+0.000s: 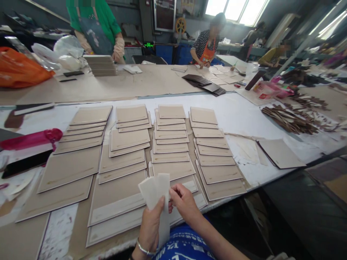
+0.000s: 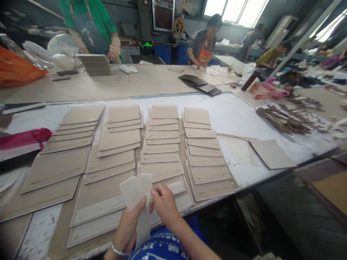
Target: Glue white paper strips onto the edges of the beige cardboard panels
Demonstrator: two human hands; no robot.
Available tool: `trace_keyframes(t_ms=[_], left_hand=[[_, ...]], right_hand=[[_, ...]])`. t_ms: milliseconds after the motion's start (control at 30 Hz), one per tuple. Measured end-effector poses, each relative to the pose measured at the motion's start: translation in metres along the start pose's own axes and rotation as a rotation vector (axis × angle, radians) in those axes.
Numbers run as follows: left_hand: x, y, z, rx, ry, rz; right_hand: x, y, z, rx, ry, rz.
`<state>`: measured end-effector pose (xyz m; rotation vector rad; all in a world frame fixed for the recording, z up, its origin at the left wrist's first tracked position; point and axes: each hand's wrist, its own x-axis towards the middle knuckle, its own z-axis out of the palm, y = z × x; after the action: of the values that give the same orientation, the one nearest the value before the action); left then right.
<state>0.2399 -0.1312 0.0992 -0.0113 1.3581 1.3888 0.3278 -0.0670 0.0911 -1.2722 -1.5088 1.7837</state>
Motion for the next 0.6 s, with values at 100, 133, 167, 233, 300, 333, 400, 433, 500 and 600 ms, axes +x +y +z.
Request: trace_keyframes(t_ms=[100,133,167,233,300,333,400,433,500,600], left_hand=[[0.002,-0.001,-0.004,-0.053,0.062,0.034],[0.003,-0.002,-0.006,-0.066,0.084,0.043],[0.004,-0.003,-0.007,-0.065,0.103,0.051],[0.005,-0.005,-0.011,-0.029,0.136,0.067],[0.006,-0.005,-0.014,0.007,0.155,0.084],[0.006,-0.005,-0.014,0.006,0.155,0.091],[0.005,-0.005,-0.015,-0.013,0.156,0.093],[0.004,-0.005,-0.016,-0.022,0.150,0.093],[0.002,-0.004,-0.018,-0.005,0.113,0.088],[0.001,-0.008,-0.024,0.166,0.001,0.113]], right_hand=[[-0.002,-0.004,0.005,0.006,0.022,0.007],[-0.003,-0.004,0.006,-0.011,0.022,0.003],[-0.004,-0.005,0.008,-0.036,0.026,-0.003],[-0.006,-0.004,0.011,-0.102,0.053,-0.019],[-0.006,-0.004,0.014,-0.163,0.094,-0.033],[-0.006,-0.003,0.016,-0.183,0.110,-0.037],[-0.006,-0.001,0.020,-0.197,0.136,-0.040],[-0.006,0.001,0.022,-0.184,0.147,-0.040],[-0.006,0.006,0.025,-0.093,0.167,-0.019],[-0.008,0.017,0.026,0.141,0.192,0.099]])
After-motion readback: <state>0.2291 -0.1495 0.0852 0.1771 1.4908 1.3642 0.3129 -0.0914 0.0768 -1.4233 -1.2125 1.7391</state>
